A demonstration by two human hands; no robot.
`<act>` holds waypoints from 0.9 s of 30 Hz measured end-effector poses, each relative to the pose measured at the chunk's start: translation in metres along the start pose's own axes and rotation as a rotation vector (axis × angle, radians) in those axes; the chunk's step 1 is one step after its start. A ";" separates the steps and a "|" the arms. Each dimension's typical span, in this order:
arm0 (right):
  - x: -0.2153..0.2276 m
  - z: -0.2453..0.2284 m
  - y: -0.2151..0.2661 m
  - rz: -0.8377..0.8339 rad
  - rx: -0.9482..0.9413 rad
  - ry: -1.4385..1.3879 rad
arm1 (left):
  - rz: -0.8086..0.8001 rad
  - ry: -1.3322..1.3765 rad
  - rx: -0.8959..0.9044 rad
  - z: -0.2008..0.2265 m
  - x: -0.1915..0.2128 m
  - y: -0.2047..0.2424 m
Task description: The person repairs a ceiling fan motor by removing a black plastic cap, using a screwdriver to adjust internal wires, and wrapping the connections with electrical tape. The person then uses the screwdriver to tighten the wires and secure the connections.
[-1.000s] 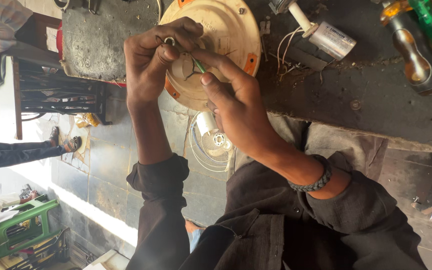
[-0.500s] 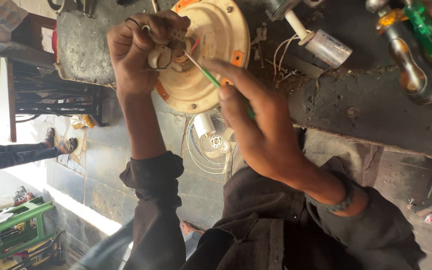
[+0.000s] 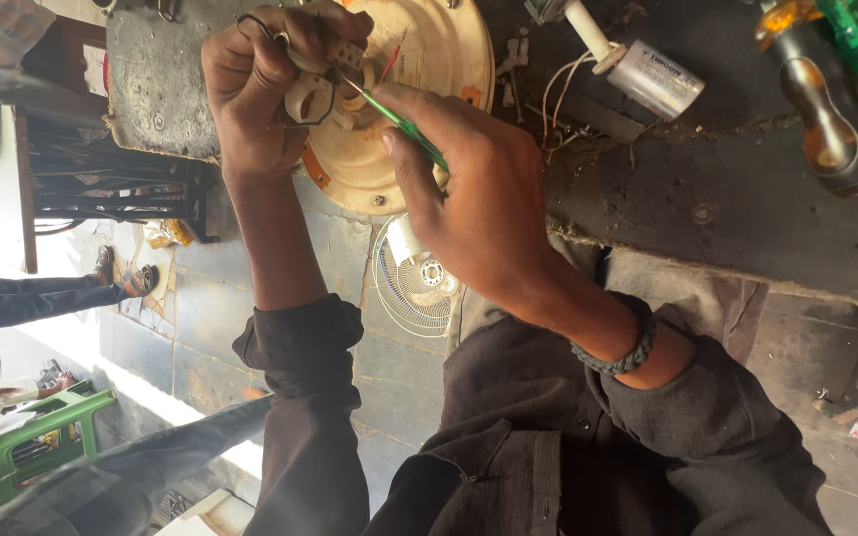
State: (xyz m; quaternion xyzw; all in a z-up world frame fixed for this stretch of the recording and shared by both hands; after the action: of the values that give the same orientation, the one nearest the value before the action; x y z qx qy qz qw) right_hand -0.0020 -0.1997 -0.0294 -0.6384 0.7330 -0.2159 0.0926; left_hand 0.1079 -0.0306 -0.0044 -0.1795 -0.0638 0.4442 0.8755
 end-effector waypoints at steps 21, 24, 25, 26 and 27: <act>0.028 -0.011 0.021 -0.002 -0.113 0.024 | 0.503 -0.625 -0.100 0.015 -0.030 0.018; 0.035 -0.017 0.014 0.047 -0.074 0.042 | 0.551 -0.512 0.005 0.013 -0.003 0.010; 0.035 -0.019 0.013 0.040 -0.057 0.058 | 0.586 -0.466 0.005 0.013 0.007 0.008; 0.036 -0.021 0.010 0.035 -0.040 0.075 | 0.619 -0.419 0.005 0.013 0.019 0.005; 0.036 -0.023 0.007 0.030 -0.023 0.092 | 0.652 -0.373 0.005 0.011 0.030 0.002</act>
State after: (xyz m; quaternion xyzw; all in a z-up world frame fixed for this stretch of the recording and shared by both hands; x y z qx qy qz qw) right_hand -0.0239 -0.2293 -0.0075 -0.6178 0.7483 -0.2352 0.0549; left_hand 0.1215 -0.0022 0.0035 -0.1044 -0.1605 0.7246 0.6620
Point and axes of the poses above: each hand's wrist, its own y-axis away from the middle knuckle, its own x-axis out of the back of the hand, z = x × y, the point moved 4 cm from there along -y, towards the middle knuckle, and after that the axes turned 3 degrees about -x, right-handed, at the moved point
